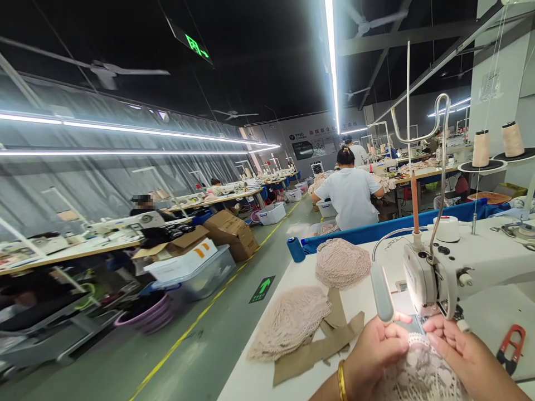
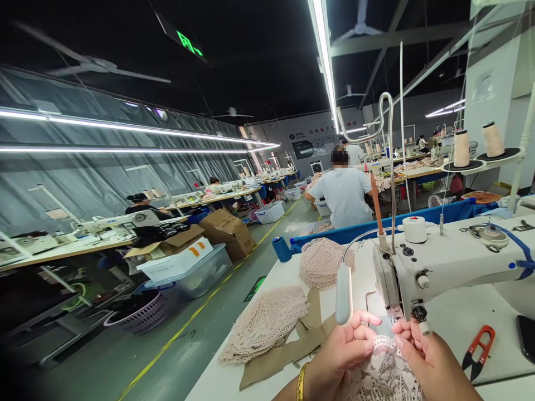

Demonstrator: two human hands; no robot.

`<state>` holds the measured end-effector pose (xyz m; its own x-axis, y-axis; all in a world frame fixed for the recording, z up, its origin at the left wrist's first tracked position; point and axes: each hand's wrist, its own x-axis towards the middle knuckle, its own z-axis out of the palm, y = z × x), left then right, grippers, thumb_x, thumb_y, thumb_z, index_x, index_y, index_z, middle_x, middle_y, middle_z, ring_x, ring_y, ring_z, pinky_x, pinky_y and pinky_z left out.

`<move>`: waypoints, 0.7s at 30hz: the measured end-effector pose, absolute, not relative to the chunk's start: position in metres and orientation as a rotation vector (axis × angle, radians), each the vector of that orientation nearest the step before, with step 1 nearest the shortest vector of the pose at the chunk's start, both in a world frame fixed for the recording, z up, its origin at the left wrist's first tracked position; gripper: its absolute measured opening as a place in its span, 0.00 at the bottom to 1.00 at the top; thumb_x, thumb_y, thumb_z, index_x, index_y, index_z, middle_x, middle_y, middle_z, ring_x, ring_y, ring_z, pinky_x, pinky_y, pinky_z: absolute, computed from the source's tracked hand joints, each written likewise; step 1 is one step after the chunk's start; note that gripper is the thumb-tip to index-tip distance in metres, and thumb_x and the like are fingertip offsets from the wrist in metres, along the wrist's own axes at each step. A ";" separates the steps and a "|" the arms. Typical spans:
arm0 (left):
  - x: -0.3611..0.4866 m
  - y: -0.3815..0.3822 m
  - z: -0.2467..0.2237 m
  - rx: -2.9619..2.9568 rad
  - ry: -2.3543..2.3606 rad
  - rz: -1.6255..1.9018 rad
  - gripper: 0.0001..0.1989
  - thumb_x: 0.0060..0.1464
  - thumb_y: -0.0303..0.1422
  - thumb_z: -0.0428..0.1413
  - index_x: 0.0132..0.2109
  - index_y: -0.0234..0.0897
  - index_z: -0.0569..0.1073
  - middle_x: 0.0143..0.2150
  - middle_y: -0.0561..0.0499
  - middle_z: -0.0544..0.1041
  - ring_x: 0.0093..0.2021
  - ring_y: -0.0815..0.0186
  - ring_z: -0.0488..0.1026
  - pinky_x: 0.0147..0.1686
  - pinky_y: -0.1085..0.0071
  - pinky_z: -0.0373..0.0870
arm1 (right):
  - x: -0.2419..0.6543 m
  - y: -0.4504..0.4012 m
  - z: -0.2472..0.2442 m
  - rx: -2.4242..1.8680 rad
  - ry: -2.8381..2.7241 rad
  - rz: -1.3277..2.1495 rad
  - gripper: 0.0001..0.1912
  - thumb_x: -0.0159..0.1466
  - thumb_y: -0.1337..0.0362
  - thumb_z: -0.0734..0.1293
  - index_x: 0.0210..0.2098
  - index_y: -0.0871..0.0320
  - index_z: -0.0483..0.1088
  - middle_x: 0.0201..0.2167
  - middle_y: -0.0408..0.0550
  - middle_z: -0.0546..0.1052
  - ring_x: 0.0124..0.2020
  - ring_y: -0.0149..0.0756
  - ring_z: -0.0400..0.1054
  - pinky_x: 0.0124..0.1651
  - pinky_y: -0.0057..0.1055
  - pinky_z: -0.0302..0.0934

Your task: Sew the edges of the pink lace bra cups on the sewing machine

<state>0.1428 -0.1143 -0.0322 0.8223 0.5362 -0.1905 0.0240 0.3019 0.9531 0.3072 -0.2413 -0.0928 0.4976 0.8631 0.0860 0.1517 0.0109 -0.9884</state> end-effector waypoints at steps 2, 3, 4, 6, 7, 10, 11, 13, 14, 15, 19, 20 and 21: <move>0.143 -0.115 -0.030 1.224 0.539 0.363 0.29 0.38 0.37 0.74 0.47 0.34 0.76 0.28 0.56 0.76 0.27 0.71 0.63 0.31 0.72 0.56 | 0.307 -0.241 -0.095 -1.474 -0.929 0.704 0.30 0.64 0.33 0.66 0.44 0.53 0.77 0.39 0.49 0.83 0.43 0.45 0.79 0.50 0.34 0.72; 0.143 -0.116 -0.030 1.220 0.535 0.363 0.30 0.37 0.37 0.75 0.47 0.34 0.76 0.28 0.56 0.77 0.27 0.70 0.65 0.32 0.72 0.58 | 0.307 -0.241 -0.097 -1.465 -0.927 0.707 0.30 0.64 0.33 0.66 0.44 0.53 0.76 0.39 0.49 0.83 0.43 0.45 0.79 0.50 0.34 0.72; 0.143 -0.115 -0.030 1.217 0.528 0.361 0.31 0.37 0.38 0.76 0.47 0.34 0.75 0.28 0.56 0.77 0.28 0.70 0.66 0.33 0.72 0.60 | 0.307 -0.241 -0.099 -1.452 -0.923 0.714 0.30 0.65 0.33 0.66 0.44 0.54 0.76 0.39 0.49 0.83 0.43 0.45 0.79 0.50 0.34 0.72; 0.144 -0.114 -0.034 1.218 0.519 0.359 0.32 0.37 0.40 0.77 0.47 0.35 0.75 0.28 0.57 0.77 0.29 0.68 0.68 0.35 0.71 0.63 | 0.308 -0.241 -0.102 -1.423 -0.911 0.730 0.30 0.65 0.33 0.66 0.45 0.54 0.76 0.39 0.49 0.82 0.44 0.45 0.79 0.50 0.33 0.71; 0.145 -0.113 -0.036 1.225 0.519 0.367 0.32 0.37 0.40 0.77 0.47 0.34 0.75 0.27 0.56 0.77 0.29 0.68 0.69 0.35 0.71 0.64 | 0.308 -0.240 -0.103 -1.413 -0.908 0.735 0.30 0.66 0.33 0.67 0.45 0.54 0.76 0.39 0.49 0.82 0.44 0.45 0.78 0.51 0.33 0.70; 0.146 -0.110 -0.043 1.259 0.526 0.405 0.30 0.37 0.42 0.76 0.45 0.33 0.76 0.26 0.55 0.77 0.28 0.68 0.67 0.35 0.71 0.63 | 0.309 -0.240 -0.105 -1.412 -0.911 0.727 0.30 0.65 0.33 0.67 0.45 0.54 0.77 0.40 0.49 0.82 0.44 0.45 0.78 0.51 0.33 0.70; 0.146 -0.110 -0.043 1.272 0.530 0.408 0.30 0.38 0.42 0.75 0.45 0.33 0.76 0.26 0.55 0.77 0.27 0.69 0.66 0.34 0.71 0.62 | 0.309 -0.240 -0.105 -1.420 -0.917 0.720 0.30 0.65 0.33 0.67 0.44 0.54 0.77 0.41 0.49 0.82 0.44 0.45 0.78 0.51 0.33 0.70; 0.145 -0.110 -0.041 1.296 0.540 0.389 0.29 0.40 0.42 0.75 0.46 0.32 0.76 0.27 0.54 0.78 0.27 0.71 0.63 0.33 0.72 0.60 | 0.309 -0.240 -0.104 -1.431 -0.924 0.717 0.31 0.65 0.33 0.67 0.44 0.54 0.77 0.40 0.49 0.82 0.44 0.45 0.78 0.51 0.33 0.70; 0.144 -0.110 -0.039 1.293 0.541 0.376 0.29 0.41 0.42 0.75 0.47 0.32 0.76 0.28 0.53 0.78 0.27 0.71 0.63 0.33 0.72 0.59 | 0.308 -0.240 -0.105 -1.428 -0.923 0.724 0.31 0.65 0.33 0.66 0.44 0.54 0.77 0.40 0.49 0.82 0.44 0.44 0.78 0.51 0.33 0.70; 0.143 -0.111 -0.037 1.282 0.537 0.364 0.30 0.41 0.42 0.75 0.48 0.33 0.75 0.29 0.53 0.78 0.27 0.70 0.64 0.33 0.72 0.60 | 0.308 -0.240 -0.105 -1.417 -0.922 0.732 0.30 0.65 0.33 0.66 0.44 0.54 0.76 0.40 0.49 0.82 0.44 0.44 0.78 0.51 0.33 0.69; 0.140 -0.113 -0.037 1.279 0.533 0.356 0.33 0.36 0.41 0.78 0.48 0.36 0.75 0.32 0.55 0.77 0.32 0.66 0.71 0.38 0.69 0.65 | 0.307 -0.240 -0.104 -1.387 -0.907 0.754 0.29 0.66 0.34 0.66 0.45 0.54 0.75 0.40 0.48 0.82 0.43 0.43 0.78 0.50 0.33 0.69; 0.140 -0.113 -0.040 1.314 0.551 0.366 0.32 0.36 0.39 0.78 0.47 0.36 0.76 0.34 0.55 0.77 0.34 0.65 0.72 0.39 0.69 0.66 | 0.307 -0.240 -0.103 -1.397 -0.907 0.757 0.29 0.66 0.34 0.66 0.45 0.54 0.75 0.39 0.48 0.82 0.42 0.43 0.78 0.50 0.33 0.69; 0.140 -0.113 -0.042 1.354 0.576 0.387 0.30 0.37 0.37 0.78 0.47 0.35 0.76 0.34 0.54 0.77 0.35 0.64 0.72 0.39 0.69 0.66 | 0.307 -0.241 -0.101 -1.407 -0.908 0.763 0.29 0.66 0.34 0.66 0.45 0.53 0.75 0.38 0.47 0.82 0.42 0.43 0.77 0.49 0.33 0.70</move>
<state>0.1399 -0.1127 -0.0423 0.8020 0.5746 -0.1629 0.0659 0.1858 0.9804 0.3069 -0.2407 -0.1010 0.4743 0.8772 0.0744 0.0778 0.0424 -0.9961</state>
